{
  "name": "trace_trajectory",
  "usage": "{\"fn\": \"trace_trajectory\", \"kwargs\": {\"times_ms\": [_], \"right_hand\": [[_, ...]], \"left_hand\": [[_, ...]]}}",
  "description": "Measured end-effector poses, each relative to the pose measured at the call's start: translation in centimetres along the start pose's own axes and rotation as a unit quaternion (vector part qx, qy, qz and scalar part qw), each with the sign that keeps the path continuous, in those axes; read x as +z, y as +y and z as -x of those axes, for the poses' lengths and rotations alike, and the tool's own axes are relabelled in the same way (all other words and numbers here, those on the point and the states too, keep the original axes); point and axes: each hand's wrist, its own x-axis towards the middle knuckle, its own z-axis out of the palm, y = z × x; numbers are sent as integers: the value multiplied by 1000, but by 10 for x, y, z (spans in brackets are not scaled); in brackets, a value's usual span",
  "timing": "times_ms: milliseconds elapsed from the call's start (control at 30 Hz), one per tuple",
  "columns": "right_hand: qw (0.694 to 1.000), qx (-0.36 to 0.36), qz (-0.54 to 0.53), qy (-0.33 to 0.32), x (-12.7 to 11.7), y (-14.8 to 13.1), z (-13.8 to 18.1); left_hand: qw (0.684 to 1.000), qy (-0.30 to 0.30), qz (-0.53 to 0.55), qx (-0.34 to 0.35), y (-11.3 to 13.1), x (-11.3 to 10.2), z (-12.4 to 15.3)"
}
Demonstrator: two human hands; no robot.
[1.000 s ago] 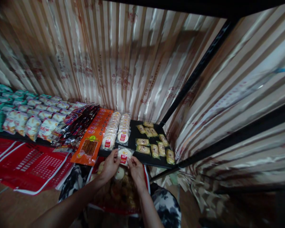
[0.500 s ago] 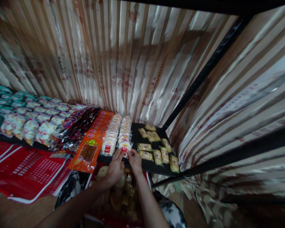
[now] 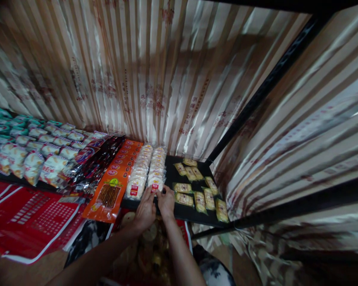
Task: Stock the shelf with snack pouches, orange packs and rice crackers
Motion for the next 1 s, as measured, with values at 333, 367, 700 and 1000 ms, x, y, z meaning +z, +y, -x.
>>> {"fn": "trace_trajectory", "kwargs": {"times_ms": [333, 367, 700, 1000], "right_hand": [[999, -21, 15, 39, 7, -3, 1], [999, -21, 12, 36, 7, -3, 1], [999, -21, -15, 23, 6, 0, 5], [993, -93, 0, 72, -3, 6, 55]], "left_hand": [[1000, 4, -4, 26, -3, 1, -4], [999, 7, -5, 34, -5, 2, -4], [998, 13, -37, 57, -5, 3, 0], [993, 8, 12, 121, -4, -9, 40]]}}
